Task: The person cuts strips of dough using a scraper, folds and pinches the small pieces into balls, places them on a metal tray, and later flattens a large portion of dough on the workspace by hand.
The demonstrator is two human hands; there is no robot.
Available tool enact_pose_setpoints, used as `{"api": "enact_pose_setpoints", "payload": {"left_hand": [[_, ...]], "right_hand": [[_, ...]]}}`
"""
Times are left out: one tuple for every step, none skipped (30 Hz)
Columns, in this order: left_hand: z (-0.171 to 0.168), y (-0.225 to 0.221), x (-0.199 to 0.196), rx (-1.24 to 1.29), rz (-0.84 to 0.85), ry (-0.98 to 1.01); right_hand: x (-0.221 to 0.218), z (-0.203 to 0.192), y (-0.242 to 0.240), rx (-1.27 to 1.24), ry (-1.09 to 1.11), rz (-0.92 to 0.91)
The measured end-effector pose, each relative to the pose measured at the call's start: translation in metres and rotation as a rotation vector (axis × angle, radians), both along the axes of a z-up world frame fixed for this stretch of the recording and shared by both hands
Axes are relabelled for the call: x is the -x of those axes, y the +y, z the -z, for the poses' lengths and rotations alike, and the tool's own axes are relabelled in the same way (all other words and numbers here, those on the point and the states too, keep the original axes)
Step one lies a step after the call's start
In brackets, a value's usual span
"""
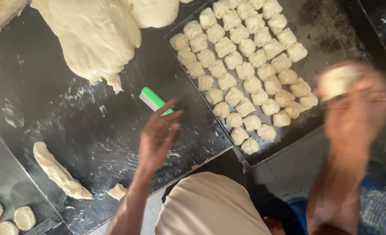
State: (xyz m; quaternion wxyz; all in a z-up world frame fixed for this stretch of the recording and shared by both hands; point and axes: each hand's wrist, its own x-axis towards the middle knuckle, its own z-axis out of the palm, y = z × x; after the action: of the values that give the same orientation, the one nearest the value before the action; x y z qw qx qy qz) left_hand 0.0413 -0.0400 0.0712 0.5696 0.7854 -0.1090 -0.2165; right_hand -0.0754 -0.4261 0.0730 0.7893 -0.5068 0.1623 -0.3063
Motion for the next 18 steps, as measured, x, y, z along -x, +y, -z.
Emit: {"api": "enact_pose_setpoints", "payload": {"left_hand": [[0.002, 0.018, -0.001, -0.093, -0.057, -0.083], [0.006, 0.037, 0.003, -0.180, -0.114, -0.169], [0.008, 0.061, 0.010, -0.274, -0.178, -0.160], [0.012, 0.085, 0.019, -0.361, -0.245, -0.153], [0.015, 0.111, 0.028, -0.408, -0.297, -0.164], [0.023, 0.133, 0.036, -0.451, -0.362, -0.184], [0.027, 0.157, 0.050, -0.516, -0.344, -0.235], [0.028, 0.180, 0.070, -0.595, -0.339, -0.280], [0.037, 0.198, 0.083, -0.676, -0.333, -0.323], [0.044, 0.214, 0.111, -0.672, -0.260, -0.378], [0.051, 0.227, 0.137, -0.665, -0.185, -0.431], [0.065, 0.236, 0.140, -0.643, -0.113, -0.538], [0.075, 0.243, 0.146, -0.677, -0.128, -0.538], [0.082, 0.243, 0.157, -0.705, -0.149, -0.520], [0.084, 0.245, 0.168, -0.733, -0.169, -0.501], [0.086, 0.248, 0.174, -0.697, -0.236, -0.477], [0.089, 0.252, 0.173, -0.660, -0.303, -0.453], [0.094, 0.255, 0.165, -0.611, -0.373, -0.444]], "right_hand": [[-0.004, 0.005, -0.016, 0.163, -0.008, 0.088], [-0.014, 0.018, -0.032, 0.348, 0.079, 0.179], [-0.026, 0.036, -0.043, 0.521, 0.196, 0.231], [-0.035, 0.053, -0.050, 0.684, 0.303, 0.243], [-0.036, 0.067, -0.047, 0.836, 0.372, 0.255], [-0.034, 0.073, -0.043, 0.968, 0.367, 0.279], [-0.031, 0.069, -0.040, 1.044, 0.405, 0.308], [-0.032, 0.063, -0.031, 1.112, 0.436, 0.321], [-0.037, 0.056, -0.019, 1.180, 0.467, 0.337], [-0.030, 0.046, -0.002, 1.251, 0.532, 0.308], [-0.027, 0.036, 0.016, 1.176, 0.542, 0.202], [-0.039, 0.032, 0.035, 1.097, 0.515, 0.143], [-0.050, 0.029, 0.055, 1.018, 0.487, 0.081], [-0.062, 0.031, 0.083, 1.118, 0.340, -0.067], [-0.071, 0.034, 0.112, 1.207, 0.188, -0.220], [-0.070, 0.044, 0.154, 0.868, 0.355, -0.448], [-0.063, 0.051, 0.190, 1.162, 0.256, -0.586], [-0.070, 0.063, 0.228, 1.335, 0.270, -0.598]]}}
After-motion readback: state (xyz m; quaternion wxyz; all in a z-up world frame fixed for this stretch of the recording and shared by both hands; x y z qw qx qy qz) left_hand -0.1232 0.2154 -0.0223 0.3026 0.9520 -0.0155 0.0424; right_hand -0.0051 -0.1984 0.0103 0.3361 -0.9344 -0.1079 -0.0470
